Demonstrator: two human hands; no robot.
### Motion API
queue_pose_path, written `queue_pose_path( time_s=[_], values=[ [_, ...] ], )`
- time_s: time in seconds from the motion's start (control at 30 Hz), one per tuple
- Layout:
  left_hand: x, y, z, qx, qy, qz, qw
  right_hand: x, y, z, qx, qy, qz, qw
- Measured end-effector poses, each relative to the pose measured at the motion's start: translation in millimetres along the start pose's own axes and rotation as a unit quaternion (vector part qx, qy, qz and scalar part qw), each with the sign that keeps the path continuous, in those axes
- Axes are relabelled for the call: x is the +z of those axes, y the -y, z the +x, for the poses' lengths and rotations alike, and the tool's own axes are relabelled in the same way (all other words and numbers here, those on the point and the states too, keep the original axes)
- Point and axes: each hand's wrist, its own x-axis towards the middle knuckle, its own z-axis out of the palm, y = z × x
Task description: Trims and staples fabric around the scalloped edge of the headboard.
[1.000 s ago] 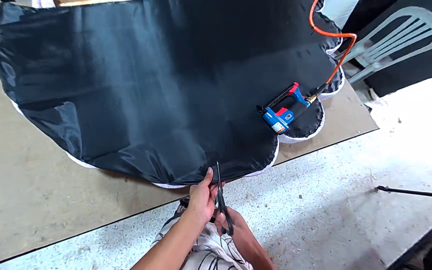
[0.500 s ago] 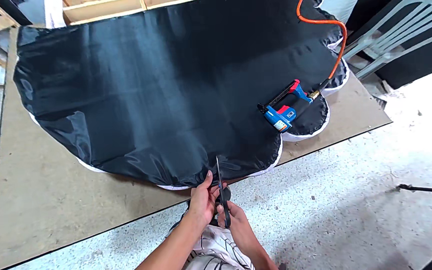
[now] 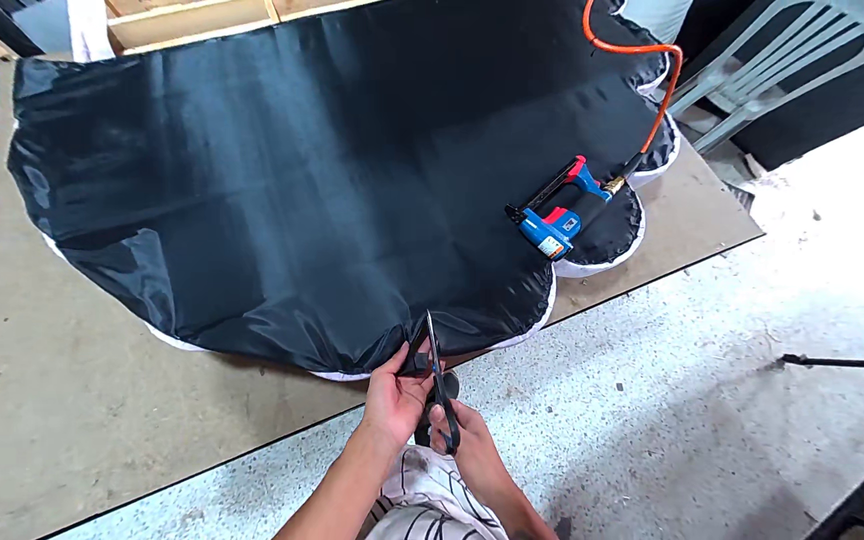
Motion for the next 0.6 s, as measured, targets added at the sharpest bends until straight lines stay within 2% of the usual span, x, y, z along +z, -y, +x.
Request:
queue_pose_path(
  time_s=[0.3, 0.37, 0.43, 0.47, 0.53, 0.6],
  values=[
    [2.6, -4.2, -2.4, -0.022, -0.007, -0.007, 1.0, -2.4, 9.1, -3.0, 0.01, -0.004, -0.011, 1.0],
    [-1.6, 0.4, -0.6, 0.005, -0.019, 0.05, 0.999, -4.8, 10.7, -8.2, 0.02, 0.002, 0.004, 1.0],
    [-9.3, 11.1, 1.2, 0.074, -0.049, 0.138, 0.986, -15.7, 13.2, -24.8, 0.031, 0.015, -0.026, 0.999],
    [-12.6, 15.3, 1.8, 0.109, -0.056, 0.169, 0.978, -25.6, 14.4, -37.9, 0.017, 0.027, -0.063, 0.998],
    [-16.6, 19.7, 4.4, 0.153, -0.063, 0.202, 0.965, -52.3, 19.3, -67.8, -0.076, 0.039, -0.125, 0.988],
    [-20.1, 25.0, 8.7, 0.186, -0.062, 0.234, 0.952, -85.9, 32.0, -91.7, -0.17, -0.006, -0.151, 0.974]
  ],
)
